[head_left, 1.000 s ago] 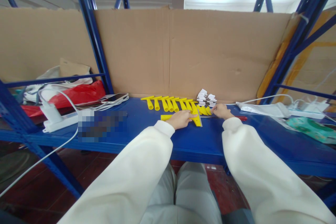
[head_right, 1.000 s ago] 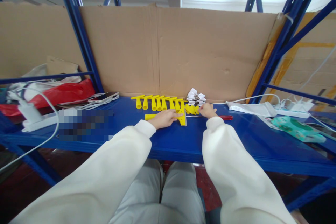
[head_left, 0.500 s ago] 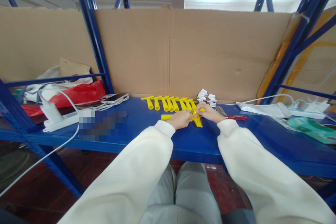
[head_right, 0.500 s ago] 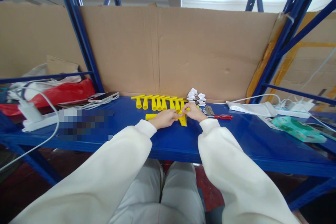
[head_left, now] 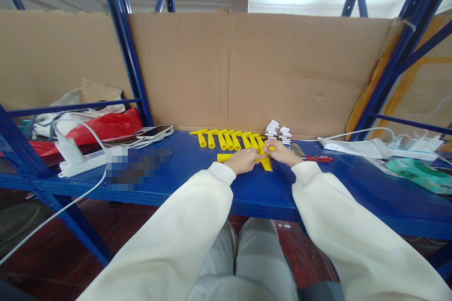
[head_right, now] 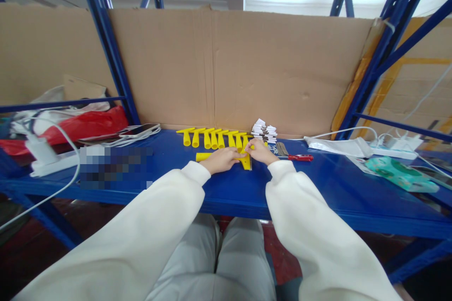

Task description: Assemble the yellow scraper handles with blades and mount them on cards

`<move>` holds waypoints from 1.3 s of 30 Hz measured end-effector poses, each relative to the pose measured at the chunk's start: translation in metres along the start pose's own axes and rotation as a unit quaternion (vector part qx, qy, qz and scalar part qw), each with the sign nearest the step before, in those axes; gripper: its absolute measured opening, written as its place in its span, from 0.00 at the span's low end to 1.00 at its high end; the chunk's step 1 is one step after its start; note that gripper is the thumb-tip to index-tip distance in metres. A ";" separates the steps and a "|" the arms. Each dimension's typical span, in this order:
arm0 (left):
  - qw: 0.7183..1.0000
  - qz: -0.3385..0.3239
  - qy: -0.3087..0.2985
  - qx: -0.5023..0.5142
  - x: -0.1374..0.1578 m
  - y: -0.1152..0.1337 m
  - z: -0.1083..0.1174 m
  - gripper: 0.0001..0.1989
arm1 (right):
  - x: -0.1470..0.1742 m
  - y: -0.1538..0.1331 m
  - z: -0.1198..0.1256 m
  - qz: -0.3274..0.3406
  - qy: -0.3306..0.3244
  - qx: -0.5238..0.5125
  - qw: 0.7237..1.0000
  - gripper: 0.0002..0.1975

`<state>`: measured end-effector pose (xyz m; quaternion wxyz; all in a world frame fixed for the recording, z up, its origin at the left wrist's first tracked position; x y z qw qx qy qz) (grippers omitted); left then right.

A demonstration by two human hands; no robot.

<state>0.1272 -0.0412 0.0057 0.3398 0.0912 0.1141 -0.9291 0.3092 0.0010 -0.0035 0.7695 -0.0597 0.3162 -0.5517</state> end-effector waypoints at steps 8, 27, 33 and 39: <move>1.000 -0.014 0.010 -0.021 -0.001 0.001 -0.003 0.21 | 0.001 0.004 -0.001 0.034 0.007 0.044 0.998 0.07; 0.999 -0.016 0.029 -0.013 -0.001 0.001 0.000 0.21 | -0.003 0.014 -0.003 -0.046 0.092 -0.213 0.972 0.13; 0.998 0.016 0.062 0.003 -0.005 -0.007 -0.005 0.20 | 0.009 -0.001 0.013 -0.203 0.017 -0.396 0.895 0.10; 0.996 0.047 0.072 0.011 -0.007 -0.008 -0.006 0.22 | 0.025 -0.013 0.017 -0.192 -0.235 -0.456 0.837 0.08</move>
Point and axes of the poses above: each hand's wrist, its own x-axis away from the middle knuckle, its own z-axis out of the back of the hand, y = z × x, the point moved 2 cm from there along -x, towards the middle knuckle, and after that the axes turned 4 degrees about -x, right-handed, at the moved point
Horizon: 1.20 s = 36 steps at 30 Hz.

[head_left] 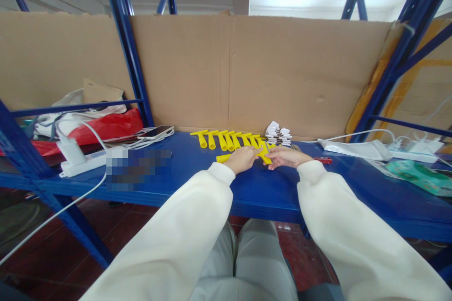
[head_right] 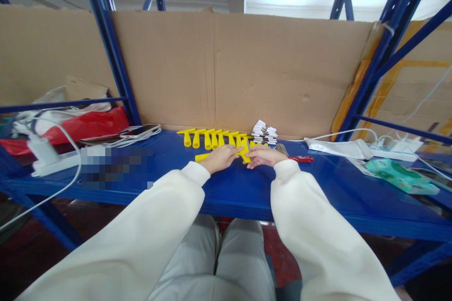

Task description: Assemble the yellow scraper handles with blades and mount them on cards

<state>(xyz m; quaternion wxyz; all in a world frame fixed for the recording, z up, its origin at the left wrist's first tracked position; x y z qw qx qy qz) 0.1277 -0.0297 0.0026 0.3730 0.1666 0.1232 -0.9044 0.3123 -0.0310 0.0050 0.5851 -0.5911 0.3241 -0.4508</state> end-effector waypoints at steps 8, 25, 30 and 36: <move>0.999 0.033 -0.029 -0.003 0.003 0.004 -0.001 0.28 | -0.005 0.001 -0.009 0.018 0.007 -0.001 1.000 0.07; 0.995 0.090 0.014 -0.029 0.005 0.008 0.019 0.27 | -0.001 -0.012 -0.010 0.092 0.078 0.002 0.993 0.10; 0.980 0.145 0.113 0.071 0.005 -0.002 0.023 0.26 | 0.005 -0.013 0.039 0.073 0.382 0.266 0.882 0.06; 0.938 0.214 0.175 0.209 -0.006 -0.014 0.031 0.18 | 0.016 -0.001 0.070 -0.058 0.424 0.487 0.761 0.14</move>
Point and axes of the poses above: each hand's wrist, its own x-axis away from the middle knuckle, its own z-axis out of the back of the hand, y = z × x, the point moved 2 cm from there along -x, towards the middle knuckle, and after that the axes turned 4 degrees about -x, right-handed, at the moved point
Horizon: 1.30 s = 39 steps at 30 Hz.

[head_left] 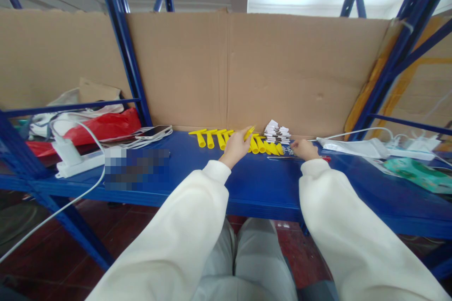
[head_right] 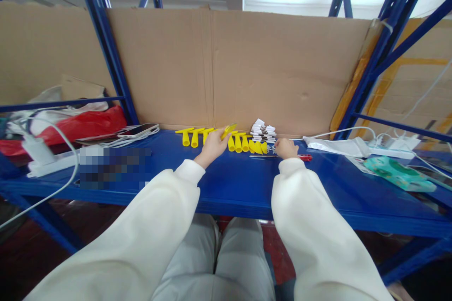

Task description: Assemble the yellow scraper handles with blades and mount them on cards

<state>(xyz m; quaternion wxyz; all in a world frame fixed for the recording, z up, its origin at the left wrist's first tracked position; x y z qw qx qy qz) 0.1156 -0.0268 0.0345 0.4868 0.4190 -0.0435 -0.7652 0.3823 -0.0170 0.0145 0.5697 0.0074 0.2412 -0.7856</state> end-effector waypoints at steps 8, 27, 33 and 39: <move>0.940 0.178 -0.114 0.269 -0.006 0.020 -0.008 0.12 | 0.000 -0.001 -0.009 0.037 -0.029 0.044 0.998 0.11; 0.869 0.283 -0.201 0.353 0.003 0.016 -0.016 0.14 | -0.008 -0.001 -0.017 0.048 -0.070 0.068 0.994 0.07; 0.876 0.289 -0.190 0.337 0.000 0.014 -0.016 0.14 | -0.015 0.001 -0.025 0.073 -0.043 0.030 0.996 0.06; 0.880 0.283 -0.185 0.334 0.002 0.015 -0.016 0.16 | -0.015 -0.019 -0.026 0.110 -0.021 -0.111 0.988 0.05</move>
Point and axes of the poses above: each hand's wrist, its own x-axis away from the middle knuckle, its own z-axis out of the back of the hand, y = z × x, the point moved 2 cm from there along -x, towards the middle knuckle, and after that the axes turned 4 degrees about -x, right-handed, at the moved point
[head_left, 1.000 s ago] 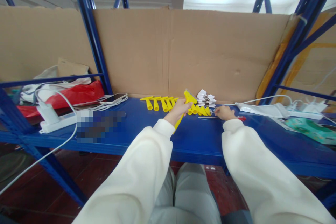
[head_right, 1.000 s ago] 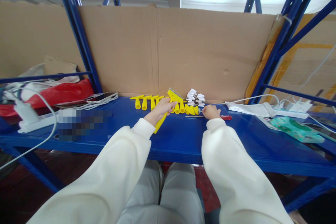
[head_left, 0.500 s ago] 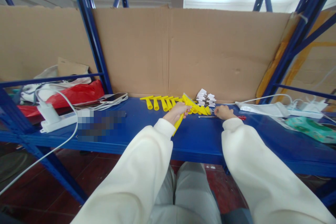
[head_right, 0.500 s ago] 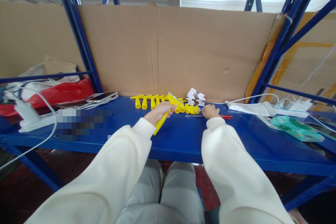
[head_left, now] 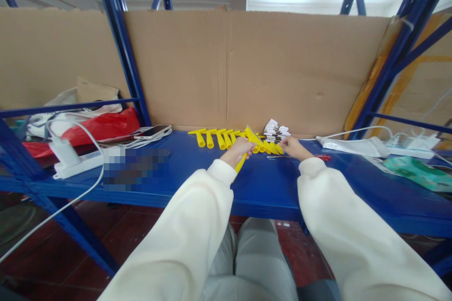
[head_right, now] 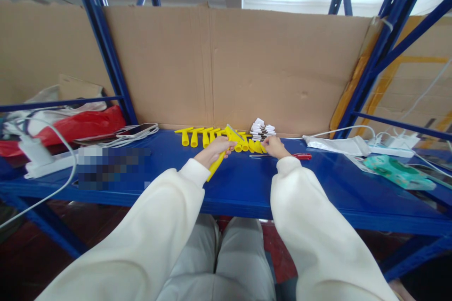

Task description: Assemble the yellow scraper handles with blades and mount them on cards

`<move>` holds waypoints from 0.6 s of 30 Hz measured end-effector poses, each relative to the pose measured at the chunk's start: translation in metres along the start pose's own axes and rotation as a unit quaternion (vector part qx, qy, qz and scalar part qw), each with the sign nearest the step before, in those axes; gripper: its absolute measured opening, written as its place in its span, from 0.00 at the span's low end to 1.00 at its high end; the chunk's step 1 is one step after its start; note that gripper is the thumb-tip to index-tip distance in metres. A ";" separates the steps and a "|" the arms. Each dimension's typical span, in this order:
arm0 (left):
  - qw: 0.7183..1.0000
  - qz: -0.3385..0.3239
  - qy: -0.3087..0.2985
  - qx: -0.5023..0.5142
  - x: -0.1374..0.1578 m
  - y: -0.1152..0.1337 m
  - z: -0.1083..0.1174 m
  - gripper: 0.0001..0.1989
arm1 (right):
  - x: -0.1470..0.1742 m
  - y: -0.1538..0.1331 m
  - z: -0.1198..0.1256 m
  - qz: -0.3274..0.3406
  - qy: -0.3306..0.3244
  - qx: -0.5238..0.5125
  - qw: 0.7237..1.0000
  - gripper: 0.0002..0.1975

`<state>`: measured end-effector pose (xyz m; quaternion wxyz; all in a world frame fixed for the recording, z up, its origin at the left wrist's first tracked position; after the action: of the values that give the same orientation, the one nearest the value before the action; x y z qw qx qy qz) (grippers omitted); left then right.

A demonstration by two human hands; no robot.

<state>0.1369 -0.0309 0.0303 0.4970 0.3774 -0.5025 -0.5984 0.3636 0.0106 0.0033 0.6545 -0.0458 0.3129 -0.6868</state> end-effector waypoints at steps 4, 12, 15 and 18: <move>1.000 -0.003 0.000 0.001 0.000 0.000 0.000 0.15 | 0.006 -0.031 -0.009 0.093 0.017 -0.162 0.982 0.06; 1.000 -0.005 -0.003 -0.003 0.001 0.000 0.000 0.13 | 0.011 -0.063 -0.030 0.146 0.017 -0.236 0.961 0.09; 1.000 -0.003 -0.004 0.002 0.000 0.000 0.000 0.14 | 0.006 -0.057 -0.033 0.155 0.030 -0.241 0.958 0.09; 1.000 -0.004 -0.008 0.008 -0.002 -0.001 0.000 0.14 | 0.003 -0.053 -0.036 0.169 0.045 -0.253 0.952 0.11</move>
<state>0.1374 -0.0293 0.0289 0.4877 0.3785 -0.5096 -0.5994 0.2999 0.0187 -0.0008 0.7132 -0.1257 0.5085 -0.4657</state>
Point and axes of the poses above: each hand's wrist, its own x-axis away from the middle knuckle, its own z-axis out of the back of the hand, y = z × x, the point moved 2 cm from there along -x, towards the middle knuckle, and after that the axes turned 4 degrees about -x, right-handed, at the moved point
